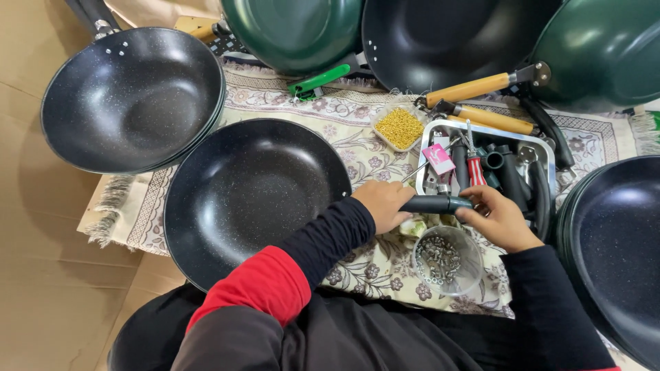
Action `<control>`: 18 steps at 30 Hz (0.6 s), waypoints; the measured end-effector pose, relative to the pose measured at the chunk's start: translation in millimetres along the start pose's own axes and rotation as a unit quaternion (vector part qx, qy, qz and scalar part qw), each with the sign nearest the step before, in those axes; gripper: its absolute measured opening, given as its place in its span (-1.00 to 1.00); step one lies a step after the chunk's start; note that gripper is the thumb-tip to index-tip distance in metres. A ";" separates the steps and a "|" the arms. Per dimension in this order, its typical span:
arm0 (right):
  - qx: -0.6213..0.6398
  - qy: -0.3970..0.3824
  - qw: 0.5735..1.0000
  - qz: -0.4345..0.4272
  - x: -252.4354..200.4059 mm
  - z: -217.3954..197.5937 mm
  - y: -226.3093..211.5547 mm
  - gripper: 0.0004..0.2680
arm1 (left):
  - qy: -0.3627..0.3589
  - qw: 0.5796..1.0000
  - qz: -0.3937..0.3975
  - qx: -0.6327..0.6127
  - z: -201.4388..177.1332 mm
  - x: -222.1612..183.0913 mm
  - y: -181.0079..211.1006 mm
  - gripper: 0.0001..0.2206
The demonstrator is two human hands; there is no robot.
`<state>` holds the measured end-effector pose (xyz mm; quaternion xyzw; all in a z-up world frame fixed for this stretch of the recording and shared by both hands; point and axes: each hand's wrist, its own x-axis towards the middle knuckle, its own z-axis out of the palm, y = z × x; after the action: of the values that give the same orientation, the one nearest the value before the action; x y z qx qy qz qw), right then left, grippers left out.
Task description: Assembling handles onto woks and pans using a screwdriver and other assembly tools.
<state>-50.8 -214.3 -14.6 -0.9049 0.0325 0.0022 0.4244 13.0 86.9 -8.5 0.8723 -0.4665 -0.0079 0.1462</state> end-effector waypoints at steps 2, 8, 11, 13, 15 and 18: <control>-0.001 -0.010 1.000 -0.004 -0.7 -1.8 -5.7 -0.64 | 0.000 1.000 -0.004 -0.005 -0.5 0.9 -0.5 -0.57; -0.065 0.002 0.994 -0.086 12.4 -5.8 -0.7 -0.61 | 0.005 0.999 -0.017 -0.042 5.8 5.0 -5.0 -0.56; -0.048 -0.012 0.994 -0.100 18.8 -8.8 -5.8 -0.63 | -0.001 0.998 -0.029 -0.061 4.0 4.7 -4.7 -0.55; -0.031 -0.026 0.995 -0.088 21.3 -12.7 -9.8 -0.63 | -0.007 0.998 -0.032 -0.062 0.0 5.1 -3.4 -0.55; -0.002 -0.053 0.996 -0.072 22.8 -18.0 -14.8 -0.65 | -0.018 0.996 -0.041 -0.074 -6.5 4.2 -1.5 -0.55; 0.061 -0.074 0.995 -0.006 20.0 -21.8 -41.4 -0.70 | -0.019 0.997 -0.040 -0.069 -2.8 4.9 -3.8 -0.54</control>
<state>-28.9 -205.7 30.4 -0.8749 -0.0045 0.0643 0.4799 19.3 85.5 -6.3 0.8778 -0.4321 -0.0624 0.1969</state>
